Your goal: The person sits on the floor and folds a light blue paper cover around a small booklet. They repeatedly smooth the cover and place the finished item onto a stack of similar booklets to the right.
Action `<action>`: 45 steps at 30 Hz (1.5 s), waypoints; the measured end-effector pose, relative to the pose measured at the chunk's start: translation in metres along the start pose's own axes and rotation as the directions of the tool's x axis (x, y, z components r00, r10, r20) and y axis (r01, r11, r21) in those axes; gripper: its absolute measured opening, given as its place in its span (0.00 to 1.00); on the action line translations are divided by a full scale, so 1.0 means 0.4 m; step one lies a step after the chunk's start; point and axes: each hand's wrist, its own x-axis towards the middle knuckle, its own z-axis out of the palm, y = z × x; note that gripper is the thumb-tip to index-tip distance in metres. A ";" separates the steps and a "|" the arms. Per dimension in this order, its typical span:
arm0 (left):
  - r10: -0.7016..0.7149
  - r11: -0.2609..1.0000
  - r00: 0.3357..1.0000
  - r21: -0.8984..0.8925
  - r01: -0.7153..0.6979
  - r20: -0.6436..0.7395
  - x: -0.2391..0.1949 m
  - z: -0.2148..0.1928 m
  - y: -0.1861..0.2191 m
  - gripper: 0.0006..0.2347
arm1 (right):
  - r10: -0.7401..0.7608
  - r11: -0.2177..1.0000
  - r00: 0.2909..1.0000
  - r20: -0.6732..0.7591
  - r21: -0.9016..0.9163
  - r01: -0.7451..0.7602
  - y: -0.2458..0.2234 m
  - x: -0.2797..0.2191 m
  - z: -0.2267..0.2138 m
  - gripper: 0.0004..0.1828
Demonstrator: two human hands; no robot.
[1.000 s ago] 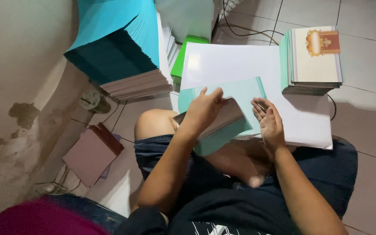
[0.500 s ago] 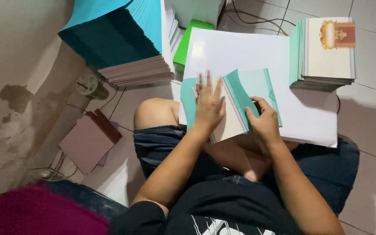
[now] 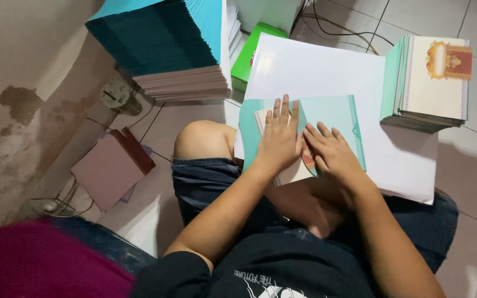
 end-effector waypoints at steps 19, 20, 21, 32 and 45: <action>0.012 0.999 0.997 0.048 -0.015 0.081 -0.004 0.076 -0.024 0.27 | -0.033 0.998 0.999 -0.035 -0.063 0.031 -0.015 -0.117 0.008 0.40; -0.022 1.000 0.998 0.002 0.022 0.055 -0.005 0.069 -0.021 0.28 | 0.003 0.998 0.998 -0.066 -0.065 -0.008 -0.027 -0.106 -0.004 0.35; -0.059 0.997 0.998 -0.041 0.060 0.034 -0.008 0.058 -0.024 0.29 | 0.037 0.997 0.995 -0.097 -0.061 -0.043 -0.043 -0.090 -0.013 0.32; 0.033 0.986 0.996 -0.163 -0.019 0.078 -0.004 -0.020 -0.011 0.18 | 0.589 0.280 0.791 0.163 0.877 -0.390 0.013 -0.039 -0.042 0.38; 0.098 0.973 0.993 -0.203 -0.109 -0.064 -0.013 -0.010 -0.002 0.14 | 0.304 0.649 0.934 0.190 0.677 -0.349 -0.233 -0.040 -0.260 0.40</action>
